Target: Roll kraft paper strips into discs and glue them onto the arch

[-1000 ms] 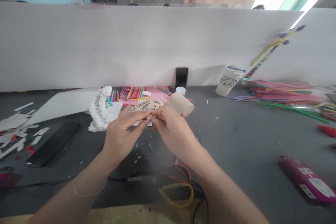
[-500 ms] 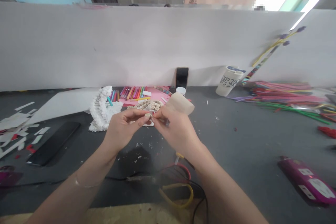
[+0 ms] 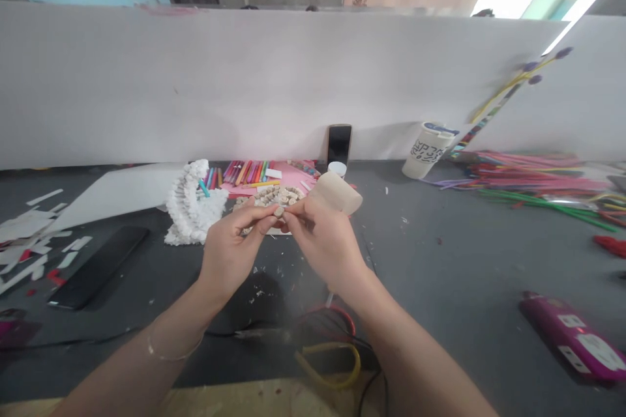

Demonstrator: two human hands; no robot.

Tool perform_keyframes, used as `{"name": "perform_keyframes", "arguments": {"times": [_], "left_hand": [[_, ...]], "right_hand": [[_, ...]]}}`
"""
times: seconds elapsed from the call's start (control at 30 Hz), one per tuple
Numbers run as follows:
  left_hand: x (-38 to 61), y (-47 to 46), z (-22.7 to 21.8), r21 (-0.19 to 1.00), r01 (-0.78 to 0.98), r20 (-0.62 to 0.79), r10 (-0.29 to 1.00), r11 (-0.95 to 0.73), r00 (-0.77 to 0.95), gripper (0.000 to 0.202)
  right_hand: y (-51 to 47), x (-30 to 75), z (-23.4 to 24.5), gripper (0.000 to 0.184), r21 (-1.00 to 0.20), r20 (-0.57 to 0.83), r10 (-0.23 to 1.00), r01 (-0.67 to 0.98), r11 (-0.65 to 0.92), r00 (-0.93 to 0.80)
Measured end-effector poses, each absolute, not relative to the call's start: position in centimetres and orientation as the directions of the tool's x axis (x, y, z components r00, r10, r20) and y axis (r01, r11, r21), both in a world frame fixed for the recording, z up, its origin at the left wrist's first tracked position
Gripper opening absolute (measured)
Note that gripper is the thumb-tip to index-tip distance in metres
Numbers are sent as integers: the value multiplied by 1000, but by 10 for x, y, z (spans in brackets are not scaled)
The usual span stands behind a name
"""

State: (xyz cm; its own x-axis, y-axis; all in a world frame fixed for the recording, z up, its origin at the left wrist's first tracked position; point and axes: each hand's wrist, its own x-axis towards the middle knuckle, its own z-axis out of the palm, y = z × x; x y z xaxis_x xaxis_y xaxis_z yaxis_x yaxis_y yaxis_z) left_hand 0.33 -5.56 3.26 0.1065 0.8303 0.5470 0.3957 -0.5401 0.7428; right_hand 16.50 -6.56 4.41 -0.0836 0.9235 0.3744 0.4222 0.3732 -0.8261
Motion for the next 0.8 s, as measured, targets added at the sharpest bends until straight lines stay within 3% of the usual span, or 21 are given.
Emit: {"name": "perform_keyframes", "arguments": {"times": [0.17,0.3,0.53,0.8], "left_hand": [[-5,-51,38,882,212,392,904,-422,171,13],[-7,-48,40,907,187,320,906,-378,278,24],[-5,-52,39,855,257,396,887,-451,238,20],[-7,-53,43,859,220,425,883,-463,199,12]], "right_hand": [[-63,167,44,12,-783,404,906,464,414,-125],[-63,169,43,12,-773,409,900,468,429,-151],[-65,168,46,16,-727,446,894,565,390,-42],[-73,167,50,10,-737,443,886,508,445,-134]]}}
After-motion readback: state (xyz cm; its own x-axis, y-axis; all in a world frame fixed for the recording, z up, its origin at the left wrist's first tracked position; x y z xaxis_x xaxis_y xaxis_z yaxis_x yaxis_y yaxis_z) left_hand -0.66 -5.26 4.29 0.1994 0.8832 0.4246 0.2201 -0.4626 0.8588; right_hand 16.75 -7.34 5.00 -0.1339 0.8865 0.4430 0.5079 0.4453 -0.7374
